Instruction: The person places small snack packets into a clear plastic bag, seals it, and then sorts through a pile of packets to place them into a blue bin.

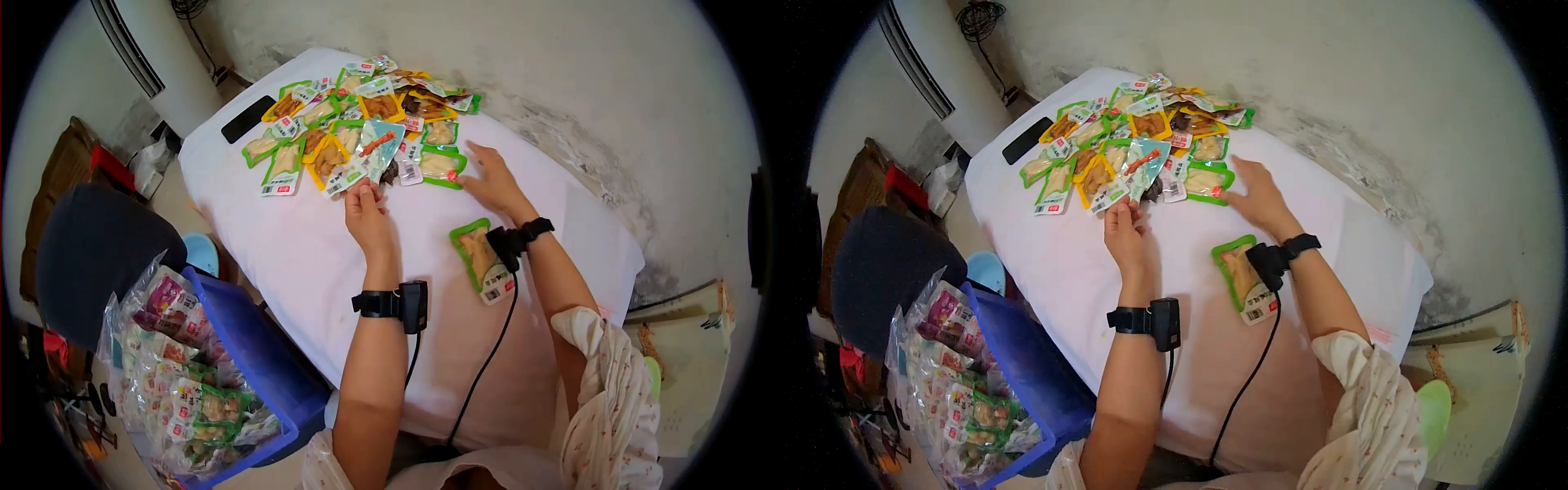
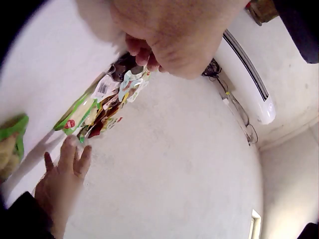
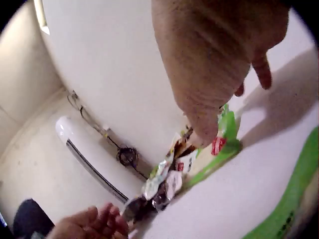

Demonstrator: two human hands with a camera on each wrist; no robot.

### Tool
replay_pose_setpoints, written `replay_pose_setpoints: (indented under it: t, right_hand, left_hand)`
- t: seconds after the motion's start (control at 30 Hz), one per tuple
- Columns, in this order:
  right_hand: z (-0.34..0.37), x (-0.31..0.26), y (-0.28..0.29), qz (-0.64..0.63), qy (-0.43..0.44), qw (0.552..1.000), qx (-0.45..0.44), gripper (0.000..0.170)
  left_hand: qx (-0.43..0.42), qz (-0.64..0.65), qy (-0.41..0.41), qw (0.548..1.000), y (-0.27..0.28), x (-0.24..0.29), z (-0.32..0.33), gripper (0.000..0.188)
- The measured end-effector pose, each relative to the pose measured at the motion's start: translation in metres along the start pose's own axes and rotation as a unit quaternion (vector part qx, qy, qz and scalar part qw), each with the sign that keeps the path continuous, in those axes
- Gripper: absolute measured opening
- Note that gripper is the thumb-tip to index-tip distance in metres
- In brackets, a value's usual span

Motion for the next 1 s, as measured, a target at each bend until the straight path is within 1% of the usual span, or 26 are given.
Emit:
replay_pose_setpoints:
  t: [0.03,0.1,0.13,0.17,0.2,0.23,0.27,0.3,0.37,0.4,0.5,0.53,0.6,0.63,0.67,0.7,0.73,0.77,0.8,0.83,0.9,0.97,1.0]
  right_hand:
    - [0.001,-0.006,-0.004,0.0,0.001,1.0,0.0,0.052]
    - [0.008,-0.024,-0.047,0.09,0.037,0.984,-0.146,0.058]
    - [0.006,-0.036,-0.041,0.11,0.053,0.987,-0.102,0.044]
    - [0.003,-0.04,-0.04,0.118,0.049,0.987,-0.096,0.044]
    - [0.0,-0.04,-0.043,0.163,0.047,0.98,-0.103,0.037]
    - [-0.001,-0.034,-0.047,0.206,0.046,0.971,-0.113,0.031]
    - [0.002,-0.042,-0.036,0.187,0.089,0.977,-0.051,0.026]
    - [0.003,-0.037,-0.032,0.188,0.088,0.977,-0.049,0.026]
    - [0.006,-0.031,-0.016,0.209,0.061,0.972,-0.088,0.025]
    - [0.009,-0.029,-0.004,0.204,0.053,0.972,-0.108,0.029]
    - [0.017,-0.027,0.036,0.166,0.019,0.979,-0.12,0.021]
    - [0.021,-0.033,0.051,0.167,0.019,0.978,-0.12,0.021]
    - [0.032,-0.038,0.059,0.067,-0.028,0.97,-0.233,0.023]
    - [0.032,-0.038,0.061,0.068,-0.027,0.97,-0.231,0.023]
    - [0.047,-0.038,0.043,0.002,-0.048,0.93,-0.365,0.022]
    - [0.065,-0.04,0.028,-0.065,-0.068,0.867,-0.489,0.021]
    - [0.07,-0.039,0.018,-0.047,-0.057,0.85,-0.522,0.022]
    - [0.063,-0.034,0.01,-0.047,-0.057,0.85,-0.521,0.022]
    - [0.042,-0.029,0.007,-0.007,-0.019,0.895,-0.447,0.024]
    - [0.021,-0.025,0.004,0.032,0.018,0.93,-0.367,0.025]
    - [-0.022,-0.016,-0.004,0.061,0.056,0.976,-0.2,0.031]
    - [-0.052,-0.022,-0.009,0.11,0.021,0.99,-0.088,0.034]
    - [-0.062,-0.027,-0.019,0.108,0.02,0.99,-0.086,0.034]
  left_hand:
    - [0.001,0.001,-0.001,1.0,0.0,0.001,0.0,0.018]
    - [-0.001,-0.032,-0.014,0.999,0.002,0.007,-0.001,0.018]
    - [-0.002,-0.03,-0.014,0.999,0.005,0.005,-0.002,0.018]
    - [0.008,0.003,-0.015,1.0,0.006,0.002,-0.003,0.018]
    - [0.016,0.038,-0.014,0.999,0.004,-0.002,-0.004,0.017]
    - [0.024,0.04,-0.006,0.999,0.003,0.001,-0.002,0.018]
    - [0.029,0.023,-0.008,0.999,0.003,0.007,0.0,0.017]
    - [0.036,0.005,-0.012,0.999,0.005,0.013,0.0,0.017]
    - [0.045,0.019,-0.025,0.998,0.01,0.014,-0.003,0.017]
    - [0.055,0.033,-0.039,0.997,0.013,0.015,-0.004,0.017]
    - [0.059,0.024,-0.035,0.997,0.014,0.018,-0.004,0.017]
    - [0.059,0.025,-0.035,0.997,0.016,0.015,-0.006,0.017]
    - [0.034,-0.024,-0.053,0.998,0.018,0.011,-0.009,0.021]
    - [0.033,-0.022,-0.053,0.998,0.017,0.012,-0.009,0.021]
    - [0.036,-0.026,-0.05,0.998,0.018,0.011,-0.008,0.021]
    - [0.039,-0.03,-0.046,0.998,0.018,0.011,-0.007,0.021]
    - [0.038,-0.03,-0.046,0.998,0.016,0.013,-0.007,0.021]
    - [0.048,-0.015,-0.043,0.998,0.016,0.015,-0.006,0.02]
    - [0.058,-0.002,-0.039,0.998,0.016,0.017,-0.004,0.019]
    - [0.057,-0.003,-0.04,0.998,0.015,0.019,-0.004,0.019]
    - [0.057,-0.028,-0.039,0.997,0.015,0.021,-0.003,0.019]
    - [0.054,-0.027,-0.044,0.997,0.015,0.02,-0.002,0.019]
    - [0.054,-0.025,-0.047,0.997,0.016,0.019,-0.002,0.019]
Point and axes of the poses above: each hand's wrist, its own z-axis away from the middle knuckle, its own y-axis out of the back of the hand, x = y × z, the point moved 10 cm from there along -z, towards the middle knuckle, and after that the axes turned 14 degrees about -y, right-handed, at the moved point
